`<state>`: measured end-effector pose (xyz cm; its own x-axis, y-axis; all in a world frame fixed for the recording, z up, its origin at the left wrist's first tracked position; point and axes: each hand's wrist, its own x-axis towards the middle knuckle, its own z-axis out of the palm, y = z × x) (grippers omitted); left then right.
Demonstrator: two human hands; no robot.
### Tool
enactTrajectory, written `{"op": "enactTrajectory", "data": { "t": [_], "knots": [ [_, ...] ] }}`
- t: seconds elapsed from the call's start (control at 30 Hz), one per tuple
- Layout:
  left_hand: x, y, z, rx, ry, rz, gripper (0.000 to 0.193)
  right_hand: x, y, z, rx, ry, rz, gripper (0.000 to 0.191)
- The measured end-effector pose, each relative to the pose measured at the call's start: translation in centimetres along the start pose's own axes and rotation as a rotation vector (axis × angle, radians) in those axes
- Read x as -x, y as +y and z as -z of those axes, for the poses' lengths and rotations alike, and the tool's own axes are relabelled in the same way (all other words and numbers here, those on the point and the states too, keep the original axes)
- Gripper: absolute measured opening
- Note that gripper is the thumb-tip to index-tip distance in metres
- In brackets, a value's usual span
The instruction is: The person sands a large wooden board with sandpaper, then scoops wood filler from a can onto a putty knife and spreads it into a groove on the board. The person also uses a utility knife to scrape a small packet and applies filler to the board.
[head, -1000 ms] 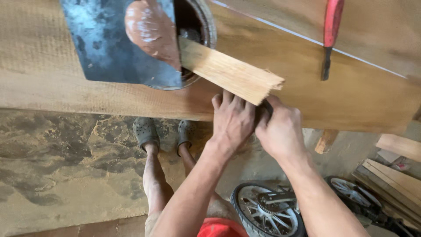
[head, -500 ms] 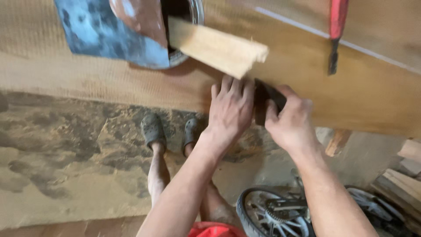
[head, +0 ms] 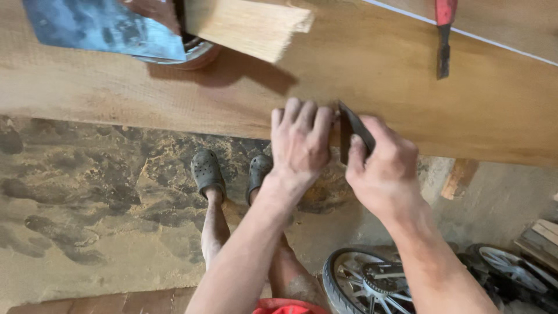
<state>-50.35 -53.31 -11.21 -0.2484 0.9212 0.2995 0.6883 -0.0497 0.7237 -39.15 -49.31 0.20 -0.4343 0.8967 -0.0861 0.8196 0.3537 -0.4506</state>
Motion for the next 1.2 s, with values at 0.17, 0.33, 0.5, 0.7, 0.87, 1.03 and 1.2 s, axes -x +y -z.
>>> {"op": "enactTrajectory", "data": {
  "t": [0.17, 0.33, 0.5, 0.7, 0.87, 1.03, 1.2],
  "knots": [
    [0.5, 0.3, -0.3, 0.048, 0.121, -0.082, 0.011, 1.3, -0.5, 0.8, 0.055, -0.017, -0.023, 0.023],
    [0.6, 0.1, 0.1, 0.118, 0.114, -0.127, 0.012, 1.3, -0.4, 0.3, 0.035, 0.014, 0.026, 0.024],
    [1.3, -0.5, 0.9, 0.201, 0.096, -0.241, 0.018, -0.4, 0.2, -1.0, 0.132, -0.044, 0.021, 0.012],
    [1.5, -0.4, 0.7, 0.203, 0.112, -0.149, 0.016, 0.0, 0.9, -0.8, 0.222, -0.089, -0.166, 0.020],
    [1.3, -0.1, 0.7, 0.199, 0.085, -0.109, 0.017, 1.6, 1.1, -0.9, 0.180, -0.047, -0.058, 0.015],
    [1.3, -0.5, 0.7, 0.221, 0.074, -0.159, 0.019, 1.0, 1.5, -1.4, 0.144, -0.057, -0.051, 0.012],
    [1.3, 0.1, 0.3, 0.244, 0.107, -0.133, 0.023, -0.6, 2.1, -2.1, 0.191, -0.054, -0.010, 0.015]
  ]
}}
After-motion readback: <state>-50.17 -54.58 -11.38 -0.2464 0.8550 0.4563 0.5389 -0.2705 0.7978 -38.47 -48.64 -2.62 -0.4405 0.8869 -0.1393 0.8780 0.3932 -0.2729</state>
